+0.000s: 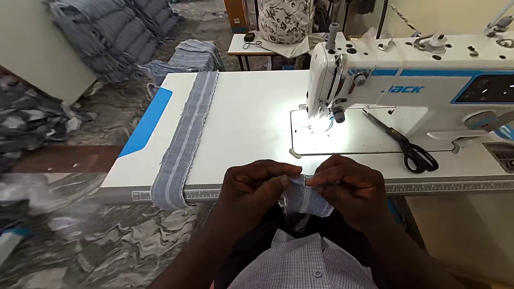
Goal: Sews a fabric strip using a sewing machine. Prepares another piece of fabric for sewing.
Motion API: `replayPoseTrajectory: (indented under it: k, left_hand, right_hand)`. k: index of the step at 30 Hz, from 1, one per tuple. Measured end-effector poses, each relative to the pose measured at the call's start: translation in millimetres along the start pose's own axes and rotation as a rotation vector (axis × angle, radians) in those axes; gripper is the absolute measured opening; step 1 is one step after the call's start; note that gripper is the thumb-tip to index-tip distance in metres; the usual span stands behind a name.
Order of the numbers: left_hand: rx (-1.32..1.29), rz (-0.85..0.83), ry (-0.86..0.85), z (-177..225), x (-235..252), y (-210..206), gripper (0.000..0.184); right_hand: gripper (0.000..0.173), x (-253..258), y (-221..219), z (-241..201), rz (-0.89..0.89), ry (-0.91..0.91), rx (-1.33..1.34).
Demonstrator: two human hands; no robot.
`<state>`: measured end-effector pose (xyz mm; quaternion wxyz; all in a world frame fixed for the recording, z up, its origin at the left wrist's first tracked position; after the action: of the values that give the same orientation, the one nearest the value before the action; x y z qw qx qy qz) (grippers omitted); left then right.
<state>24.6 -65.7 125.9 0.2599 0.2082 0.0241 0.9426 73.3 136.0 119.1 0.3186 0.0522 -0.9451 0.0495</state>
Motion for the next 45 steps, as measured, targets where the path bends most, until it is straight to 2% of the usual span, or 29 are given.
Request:
replayPoseTrajectory:
  k: [2,4,5,8,10,11,13,14,20,23,26,29,31,33,37,39,42,45]
  left_hand:
    - [0.017,0.018,-0.021,3,1,-3,0.017]
    - [0.111,0.04,-0.052,8,1,-8,0.021]
    - [0.145,0.043,-0.064,10,2,-11,0.026]
    - [0.185,0.046,-0.064,10,3,-15,0.041]
    - [0.138,0.023,-0.011,3,2,-13,0.048]
    - [0.127,0.025,0.014,0,2,-12,0.044]
    - [0.161,0.085,0.012,-4,1,-11,0.019]
    - [0.187,0.107,0.001,-3,1,-11,0.013]
    - [0.194,0.207,-0.068,0,4,-14,0.012]
    - [0.388,0.297,-0.2,2,3,-19,0.016]
    - [0.724,0.201,-0.256,6,-5,-34,0.033]
    - [0.571,0.108,-0.182,0,1,-16,0.023]
    - [0.391,-0.057,-0.1,-4,10,-1,0.023]
    - [0.352,-0.158,-0.143,-4,15,2,0.023]
    - [0.554,-0.025,-0.321,4,12,-2,0.019]
    - [0.619,0.06,-0.35,8,8,-3,0.015]
    - [0.5,0.059,-0.247,4,9,-4,0.01]
    - [0.223,-0.009,-0.058,0,9,-8,0.008]
  right_hand:
    - [0.018,0,2,2,-0.021,-0.036,0.039]
    - [0.035,4,1,3,-0.027,-0.103,-0.008]
    - [0.034,6,0,3,-0.005,-0.131,-0.049]
    - [0.01,10,-3,-1,0.059,-0.137,-0.223]
    - [0.006,11,-3,-3,0.065,-0.111,-0.265]
    - [0.005,11,-3,-3,0.069,-0.104,-0.268]
    - [0.006,11,-3,-3,0.079,-0.094,-0.273]
    - [0.006,11,-3,-3,0.086,-0.09,-0.278]
    - [0.007,12,-4,-4,0.088,-0.042,-0.277]
    - [0.011,11,-4,-2,0.107,-0.008,-0.246]
    - [0.01,9,-1,1,0.204,-0.011,-0.258]
    - [0.009,6,7,3,0.189,-0.055,-0.282]
    - [0.011,4,6,5,0.137,-0.081,-0.284]
    - [0.01,4,2,6,0.098,-0.092,-0.277]
    - [0.011,6,1,3,0.074,-0.1,-0.269]
    - [0.014,4,7,2,0.094,-0.147,-0.207]
    - [0.011,0,16,5,0.143,-0.227,-0.053]
    - [0.011,-3,15,4,0.18,-0.268,0.056]
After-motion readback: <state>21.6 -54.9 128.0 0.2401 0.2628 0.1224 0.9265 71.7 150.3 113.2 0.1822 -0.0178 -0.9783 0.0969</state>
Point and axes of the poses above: each hand's wrist, its own x-axis towards the middle knuckle, its own y-axis out of the back of the hand, z = x × y, the point moved 4 cm from there along x, towards the middle knuckle, and after that the axes turned 9 degrees about x, right-handed, at the moved point
